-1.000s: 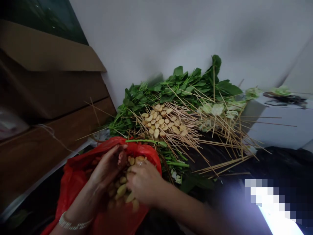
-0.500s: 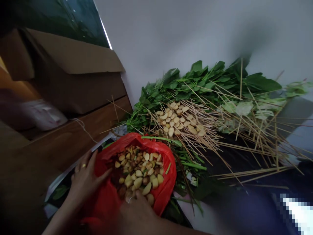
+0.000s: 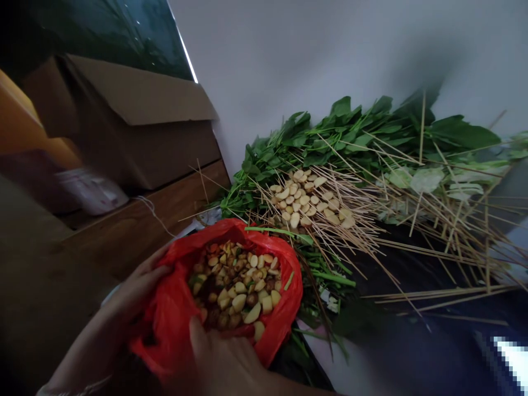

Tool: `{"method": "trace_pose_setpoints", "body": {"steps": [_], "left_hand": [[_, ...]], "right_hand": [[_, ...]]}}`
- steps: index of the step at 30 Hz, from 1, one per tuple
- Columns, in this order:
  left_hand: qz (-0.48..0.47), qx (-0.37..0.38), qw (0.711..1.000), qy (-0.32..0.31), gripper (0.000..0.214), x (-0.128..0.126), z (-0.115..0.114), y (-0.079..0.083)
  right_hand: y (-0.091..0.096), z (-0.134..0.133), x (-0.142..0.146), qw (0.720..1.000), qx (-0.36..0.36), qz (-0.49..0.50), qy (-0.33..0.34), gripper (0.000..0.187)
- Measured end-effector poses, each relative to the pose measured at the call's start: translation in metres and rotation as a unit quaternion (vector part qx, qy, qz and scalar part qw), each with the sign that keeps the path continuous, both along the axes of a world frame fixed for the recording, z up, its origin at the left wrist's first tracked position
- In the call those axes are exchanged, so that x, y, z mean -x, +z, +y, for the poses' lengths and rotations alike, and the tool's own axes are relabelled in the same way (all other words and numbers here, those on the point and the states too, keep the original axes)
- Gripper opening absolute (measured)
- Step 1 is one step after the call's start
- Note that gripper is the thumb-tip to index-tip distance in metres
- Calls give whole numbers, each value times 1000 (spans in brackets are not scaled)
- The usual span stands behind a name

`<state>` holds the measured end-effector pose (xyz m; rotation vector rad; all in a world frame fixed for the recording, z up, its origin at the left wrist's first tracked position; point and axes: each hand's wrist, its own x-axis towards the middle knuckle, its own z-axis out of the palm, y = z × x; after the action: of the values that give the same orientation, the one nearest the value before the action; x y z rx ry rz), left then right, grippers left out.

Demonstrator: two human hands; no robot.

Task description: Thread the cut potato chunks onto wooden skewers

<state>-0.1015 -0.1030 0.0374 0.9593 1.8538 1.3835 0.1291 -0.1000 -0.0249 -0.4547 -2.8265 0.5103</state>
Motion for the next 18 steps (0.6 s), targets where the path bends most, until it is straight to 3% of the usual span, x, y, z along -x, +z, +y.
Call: {"method": "trace_pose_setpoints", "body": {"steps": [3,6,9,12,14,16,18], "left_hand": [[-130,-82,987,-39,68,-31,30,20],[-168,-138,975,-49,67,-41,53,33],[-180,-159,970,-26,63,-25,58,35],[-161,-145,976,13,59,7,47,25],[-87,-105,990,37,57,32,35,14],[83,-15,994,67,54,52,23,2],[285,79,952,78,66,63,11,-5]], "right_hand": [[10,3,-2,1000,-5,-9,1,69],[14,5,-3,1000,-8,-8,-5,63],[9,5,-1,1000,-3,11,0,58],[-3,2,5,999,-7,41,8,55],[-8,0,9,998,-2,54,19,47],[-10,-1,12,997,6,56,46,39],[-9,1,11,996,-1,51,73,37]]}}
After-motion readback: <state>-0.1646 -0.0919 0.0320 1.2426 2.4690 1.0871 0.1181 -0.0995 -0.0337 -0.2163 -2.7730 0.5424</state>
